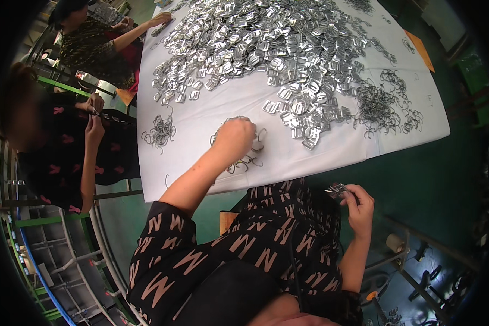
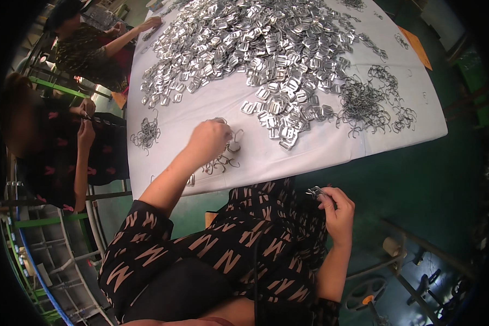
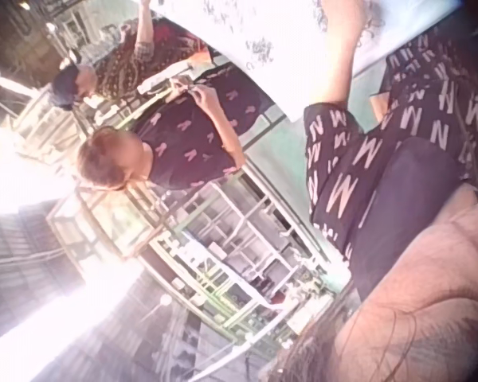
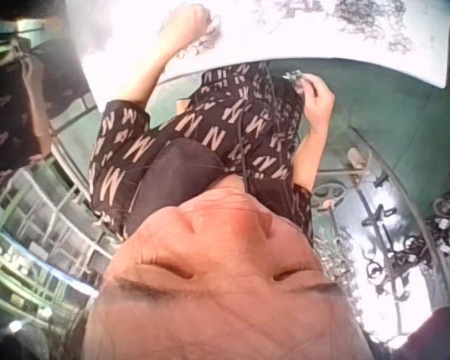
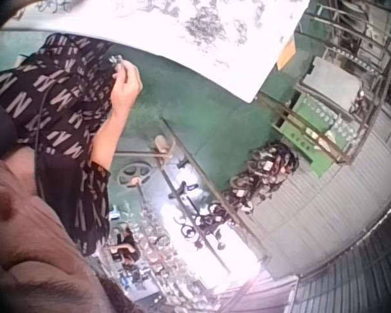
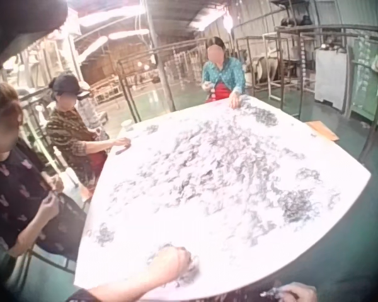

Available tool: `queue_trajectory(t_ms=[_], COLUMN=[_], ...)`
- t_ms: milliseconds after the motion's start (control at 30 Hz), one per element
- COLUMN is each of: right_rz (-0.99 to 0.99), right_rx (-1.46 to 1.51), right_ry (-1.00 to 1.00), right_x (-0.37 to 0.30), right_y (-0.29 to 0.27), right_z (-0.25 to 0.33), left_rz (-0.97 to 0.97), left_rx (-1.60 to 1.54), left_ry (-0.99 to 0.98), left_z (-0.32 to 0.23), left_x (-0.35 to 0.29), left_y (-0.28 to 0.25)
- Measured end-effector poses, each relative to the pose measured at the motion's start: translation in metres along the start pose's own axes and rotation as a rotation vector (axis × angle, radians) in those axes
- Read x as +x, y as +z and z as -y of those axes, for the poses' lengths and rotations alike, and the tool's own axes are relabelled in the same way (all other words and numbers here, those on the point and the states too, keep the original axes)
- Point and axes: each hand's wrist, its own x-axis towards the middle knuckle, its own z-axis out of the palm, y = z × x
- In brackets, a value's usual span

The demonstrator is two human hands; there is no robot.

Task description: The person sits at a table and repeatedly picks up small metal hooks and rectangular metal plates. They insert the hooks into the plates and place the assembled pieces onto a hanging rack nearby.

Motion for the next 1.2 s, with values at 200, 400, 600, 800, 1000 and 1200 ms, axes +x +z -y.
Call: queue_trajectory(t_ms=[200, 400, 600, 800, 1000, 1200], right_rz=[0.022, 0.019, -0.003, -0.055, -0.032, -0.016], right_rx=[-0.004, -0.010, 0.021, 0.057, 0.040, -0.041], right_ry=[0.009, 0.014, 0.016, -0.016, -0.035, -0.086], right_x=[0.000, 0.001, 0.000, -0.004, -0.003, -0.001], right_y=[-0.002, -0.002, 0.003, 0.009, 0.013, 0.017], right_z=[-0.003, -0.001, -0.002, -0.011, -0.002, 0.008], left_rz=[-0.023, -0.040, 0.054, 0.034, 0.307, 0.291], left_rx=[-0.042, 0.035, 0.210, -0.490, -1.548, -1.421], left_ry=[0.062, 0.274, 0.353, 0.126, 0.024, 0.403], left_z=[0.048, 0.019, 0.000, 0.009, -0.029, -0.106], left_x=[-0.021, -0.026, -0.029, -0.009, -0.004, -0.011], left_y=[-0.004, -0.001, 0.011, 0.000, 0.005, 0.015])
